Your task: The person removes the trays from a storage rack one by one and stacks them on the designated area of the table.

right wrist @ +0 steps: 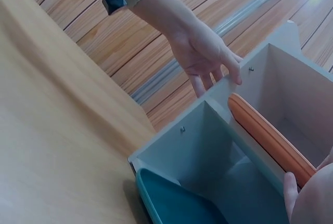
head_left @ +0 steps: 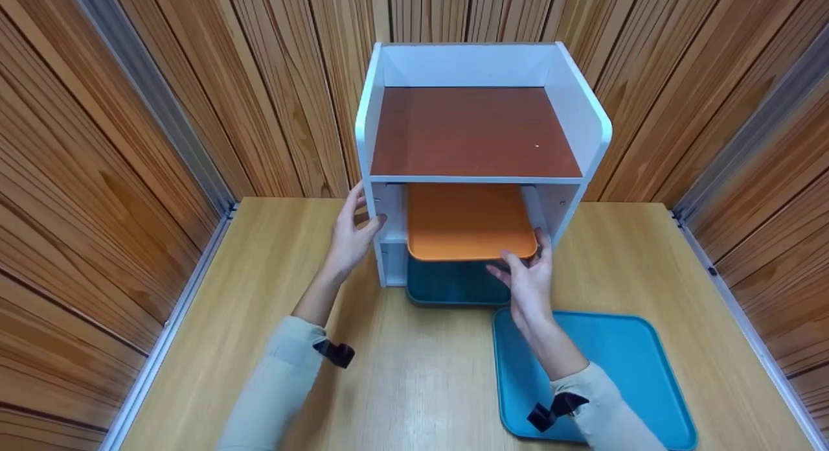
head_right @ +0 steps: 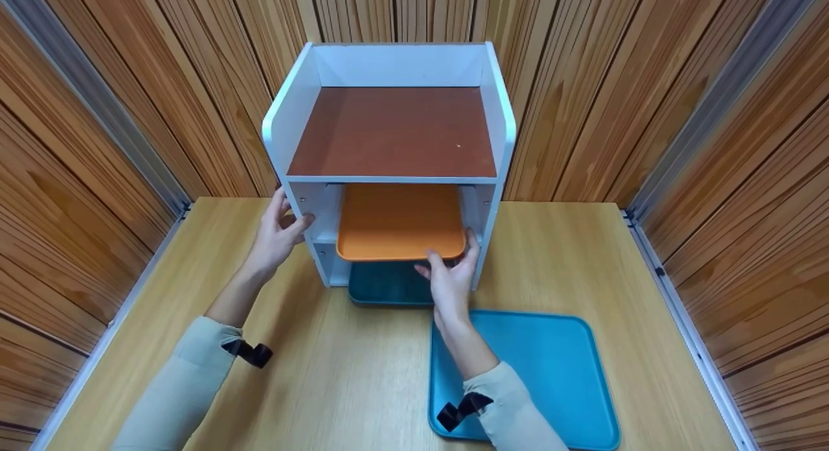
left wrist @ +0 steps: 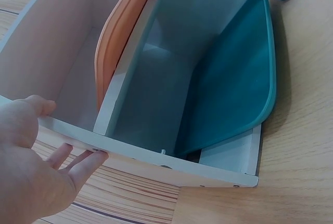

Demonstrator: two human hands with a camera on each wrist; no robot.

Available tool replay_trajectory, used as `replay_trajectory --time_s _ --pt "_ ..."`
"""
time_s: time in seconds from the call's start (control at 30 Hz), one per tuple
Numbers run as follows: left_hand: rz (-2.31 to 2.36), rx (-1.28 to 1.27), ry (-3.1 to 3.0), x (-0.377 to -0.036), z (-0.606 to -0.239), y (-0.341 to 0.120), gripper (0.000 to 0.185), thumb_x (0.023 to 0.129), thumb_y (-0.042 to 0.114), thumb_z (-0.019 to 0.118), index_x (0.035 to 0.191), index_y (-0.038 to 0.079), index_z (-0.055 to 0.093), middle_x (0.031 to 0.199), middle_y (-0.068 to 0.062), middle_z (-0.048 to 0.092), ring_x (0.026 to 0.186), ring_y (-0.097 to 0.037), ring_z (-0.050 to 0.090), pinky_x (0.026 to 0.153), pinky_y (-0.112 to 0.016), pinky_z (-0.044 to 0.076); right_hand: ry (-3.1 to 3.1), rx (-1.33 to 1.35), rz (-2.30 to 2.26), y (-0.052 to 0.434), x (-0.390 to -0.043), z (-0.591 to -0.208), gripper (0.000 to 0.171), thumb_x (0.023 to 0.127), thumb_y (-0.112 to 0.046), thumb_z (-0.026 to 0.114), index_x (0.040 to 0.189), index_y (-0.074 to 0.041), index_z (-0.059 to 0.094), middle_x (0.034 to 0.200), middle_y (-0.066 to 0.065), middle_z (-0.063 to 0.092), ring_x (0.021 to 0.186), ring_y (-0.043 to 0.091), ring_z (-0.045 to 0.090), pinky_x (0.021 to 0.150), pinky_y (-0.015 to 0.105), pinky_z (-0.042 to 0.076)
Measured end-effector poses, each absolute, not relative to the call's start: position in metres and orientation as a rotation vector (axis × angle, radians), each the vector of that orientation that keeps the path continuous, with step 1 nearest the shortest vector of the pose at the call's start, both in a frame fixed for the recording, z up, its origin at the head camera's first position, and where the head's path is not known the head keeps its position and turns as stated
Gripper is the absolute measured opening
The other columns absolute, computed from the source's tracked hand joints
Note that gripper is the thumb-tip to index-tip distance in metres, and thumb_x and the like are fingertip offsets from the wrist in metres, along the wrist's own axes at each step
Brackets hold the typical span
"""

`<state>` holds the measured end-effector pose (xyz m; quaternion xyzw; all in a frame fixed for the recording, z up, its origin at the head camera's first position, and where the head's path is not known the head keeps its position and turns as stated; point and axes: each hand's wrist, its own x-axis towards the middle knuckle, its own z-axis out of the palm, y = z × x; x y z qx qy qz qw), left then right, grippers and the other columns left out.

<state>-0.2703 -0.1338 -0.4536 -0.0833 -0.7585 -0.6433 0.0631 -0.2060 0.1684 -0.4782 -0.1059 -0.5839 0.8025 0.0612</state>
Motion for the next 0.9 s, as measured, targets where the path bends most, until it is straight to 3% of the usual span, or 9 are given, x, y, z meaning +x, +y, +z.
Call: replay_trajectory --time_s 0.3,0.5,0.67,0.9 --pt "-1.924 -0.224 -2.314 -0.27 -0.452 -0.135 0.076 0.111 0.009 0.064 0.178 0.021 0.032 0.172 -0.022 0.048 0.157 -0.046 0.051 0.128 -0.066 0.049 -1.568 -0.371 2.445 0.152 -0.209 -0.47 0.095 0.112 -0.004 0.064 0.179 -0.025 0.001 0.177 0.015 0.03 0.148 0.026 0.052 0.094 0.027 0.069" --pt "-1.941 -0.2 -2.324 -0.269 -0.452 -0.135 0.076 0.112 0.011 0.064 0.179 0.023 0.031 0.173 -0.022 0.046 0.155 -0.049 0.052 0.125 -0.066 0.052 -1.529 -0.412 2.507 0.149 -0.21 -0.466 0.096 0.113 0.001 0.059 0.179 -0.028 -0.005 0.183 0.012 0.023 0.153 0.031 0.05 0.101 0.032 0.068" --pt "-1.947 -0.202 -2.326 -0.269 -0.452 -0.135 0.075 0.112 0.01 0.064 0.179 0.022 0.031 0.173 -0.024 0.046 0.155 -0.05 0.053 0.125 -0.066 0.052 -1.512 -0.426 2.54 0.151 -0.204 -0.469 0.088 0.115 0.001 0.051 0.179 -0.028 -0.002 0.183 0.011 0.025 0.151 0.033 0.052 0.107 0.041 0.065" --pt "-1.947 -0.233 -2.303 -0.27 -0.454 -0.134 0.076 0.11 0.007 0.064 0.178 0.019 0.032 0.17 -0.025 0.049 0.152 -0.051 0.056 0.122 -0.067 0.054 -1.518 -0.357 2.461 0.153 -0.192 -0.475 0.083 0.115 0.002 0.048 0.179 -0.025 0.002 0.177 0.015 0.033 0.147 0.03 0.056 0.098 0.035 0.069"
